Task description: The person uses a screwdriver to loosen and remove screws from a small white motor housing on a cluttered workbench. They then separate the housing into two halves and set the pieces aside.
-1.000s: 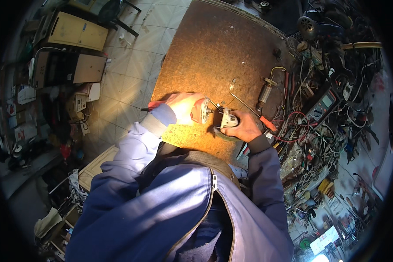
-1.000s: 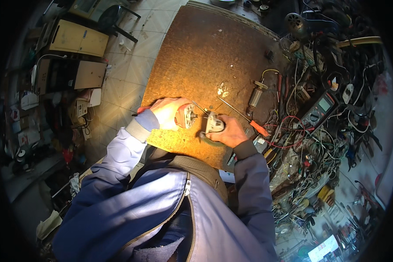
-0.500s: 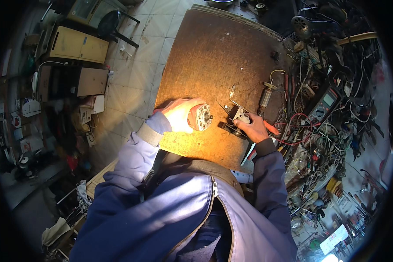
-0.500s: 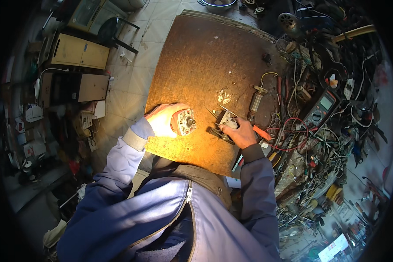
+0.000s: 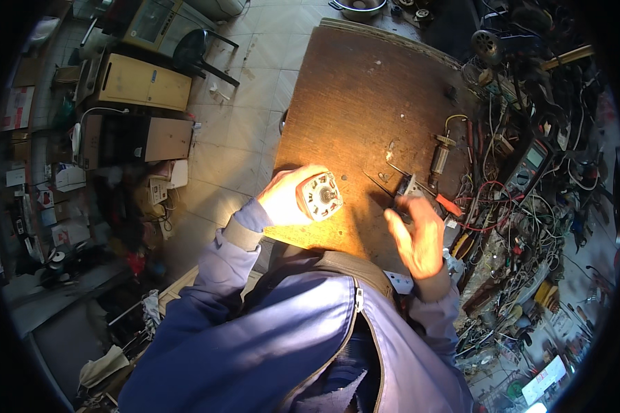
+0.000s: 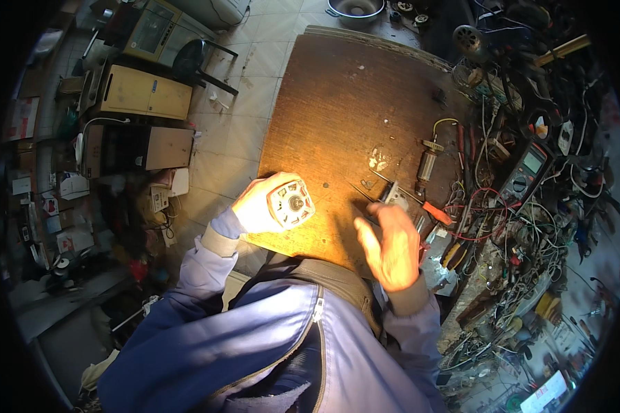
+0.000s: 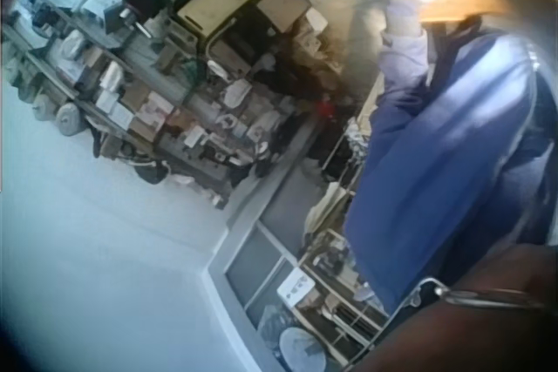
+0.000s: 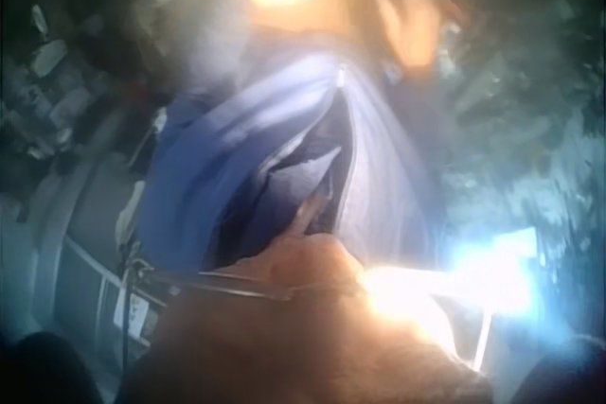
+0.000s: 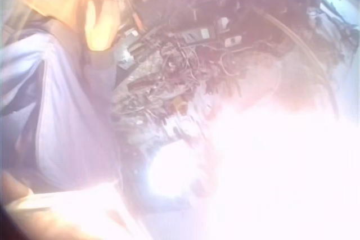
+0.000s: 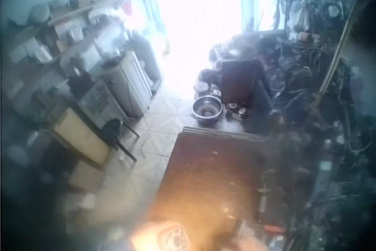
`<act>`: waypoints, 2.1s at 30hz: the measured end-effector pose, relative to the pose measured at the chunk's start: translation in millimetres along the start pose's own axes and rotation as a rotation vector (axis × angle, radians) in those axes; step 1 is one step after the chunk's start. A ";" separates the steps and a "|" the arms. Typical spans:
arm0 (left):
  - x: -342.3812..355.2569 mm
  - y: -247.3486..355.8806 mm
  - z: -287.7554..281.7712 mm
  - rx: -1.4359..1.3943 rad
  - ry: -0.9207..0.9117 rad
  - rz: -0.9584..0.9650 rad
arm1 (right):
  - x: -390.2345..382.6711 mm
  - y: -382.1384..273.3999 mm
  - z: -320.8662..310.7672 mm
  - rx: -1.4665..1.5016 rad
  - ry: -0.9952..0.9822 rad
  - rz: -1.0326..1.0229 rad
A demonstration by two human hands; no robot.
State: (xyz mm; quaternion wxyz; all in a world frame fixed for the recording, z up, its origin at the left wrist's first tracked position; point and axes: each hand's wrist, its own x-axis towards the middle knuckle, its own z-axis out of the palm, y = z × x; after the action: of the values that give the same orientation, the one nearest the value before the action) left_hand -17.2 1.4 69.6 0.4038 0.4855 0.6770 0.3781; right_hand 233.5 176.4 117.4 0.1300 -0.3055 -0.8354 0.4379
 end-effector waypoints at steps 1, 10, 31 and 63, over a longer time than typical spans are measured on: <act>-3.6 -1.0 -3.1 -0.016 0.015 -0.020 | 0.1 -22.1 -10.9 0.108 -0.097 0.029; -19.4 -8.3 -32.0 -0.315 0.050 -0.068 | -1.9 -188.5 -78.9 -0.428 -0.530 -0.561; -19.3 -12.8 -39.1 -0.233 0.196 0.039 | -5.5 -223.5 -54.6 -0.393 -0.550 -0.692; -39.2 -8.7 0.6 0.068 0.126 0.001 | -74.3 -28.6 87.2 0.653 -0.037 0.439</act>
State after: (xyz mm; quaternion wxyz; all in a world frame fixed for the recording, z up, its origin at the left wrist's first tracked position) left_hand -11.8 -38.4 68.5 0.3436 0.4747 0.7131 0.3848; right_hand 237.8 60.8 93.5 0.1086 -0.4114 -0.5691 0.7036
